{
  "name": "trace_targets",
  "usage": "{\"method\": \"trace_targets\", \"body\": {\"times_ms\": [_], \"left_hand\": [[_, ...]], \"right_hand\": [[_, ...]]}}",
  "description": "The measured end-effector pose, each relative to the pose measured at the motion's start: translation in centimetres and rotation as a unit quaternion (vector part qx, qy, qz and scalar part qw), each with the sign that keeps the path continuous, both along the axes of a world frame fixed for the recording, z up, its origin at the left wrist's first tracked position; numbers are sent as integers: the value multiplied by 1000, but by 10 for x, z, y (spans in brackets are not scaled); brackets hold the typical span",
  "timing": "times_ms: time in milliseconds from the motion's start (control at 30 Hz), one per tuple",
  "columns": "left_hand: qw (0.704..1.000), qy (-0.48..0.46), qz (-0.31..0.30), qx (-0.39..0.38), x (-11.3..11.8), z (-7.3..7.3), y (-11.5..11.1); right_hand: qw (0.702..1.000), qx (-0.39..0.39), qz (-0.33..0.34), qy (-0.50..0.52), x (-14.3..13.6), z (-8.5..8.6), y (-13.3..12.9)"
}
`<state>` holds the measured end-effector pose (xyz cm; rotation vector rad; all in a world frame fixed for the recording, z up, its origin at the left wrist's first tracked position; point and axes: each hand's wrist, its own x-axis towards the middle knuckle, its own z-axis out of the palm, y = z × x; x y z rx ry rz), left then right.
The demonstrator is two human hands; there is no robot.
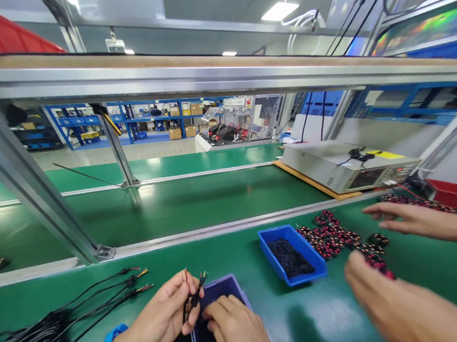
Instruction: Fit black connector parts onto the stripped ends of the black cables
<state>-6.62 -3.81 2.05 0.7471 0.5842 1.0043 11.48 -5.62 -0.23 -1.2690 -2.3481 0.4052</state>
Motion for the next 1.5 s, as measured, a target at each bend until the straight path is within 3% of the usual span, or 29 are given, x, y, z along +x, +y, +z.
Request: {"method": "trace_targets", "body": {"times_ms": [200,333,500,600,667,733,800,1000,1500], "left_hand": [[997,69,-2,38,0,8,-4],[1000,13,-5,16,-1,6,-6],[999,-32,-24,17,-3,6,-5],[999,23,-5,40,-2,4,-4],[992,85,8,96,-1,1,-3],[974,161,14,158,-2,-1,-3],[955,228,7,192,-4,-2,-3],[926,313,-15,212,-9,-2,-4],[933,290,-22,213,-8,-3,-4]], "right_hand": [[978,65,-52,189,4,17,1],[962,68,-117,236,6,19,0],[956,23,-119,268,4,17,0],[934,-34,-122,335,0,18,-1],[902,-79,-132,404,-3,21,-4],[869,-100,-141,463,-7,24,-8],[854,-92,-132,494,-9,25,-10],[857,-39,-126,499,-11,23,-10],[856,-32,-102,506,-13,20,-12]]}}
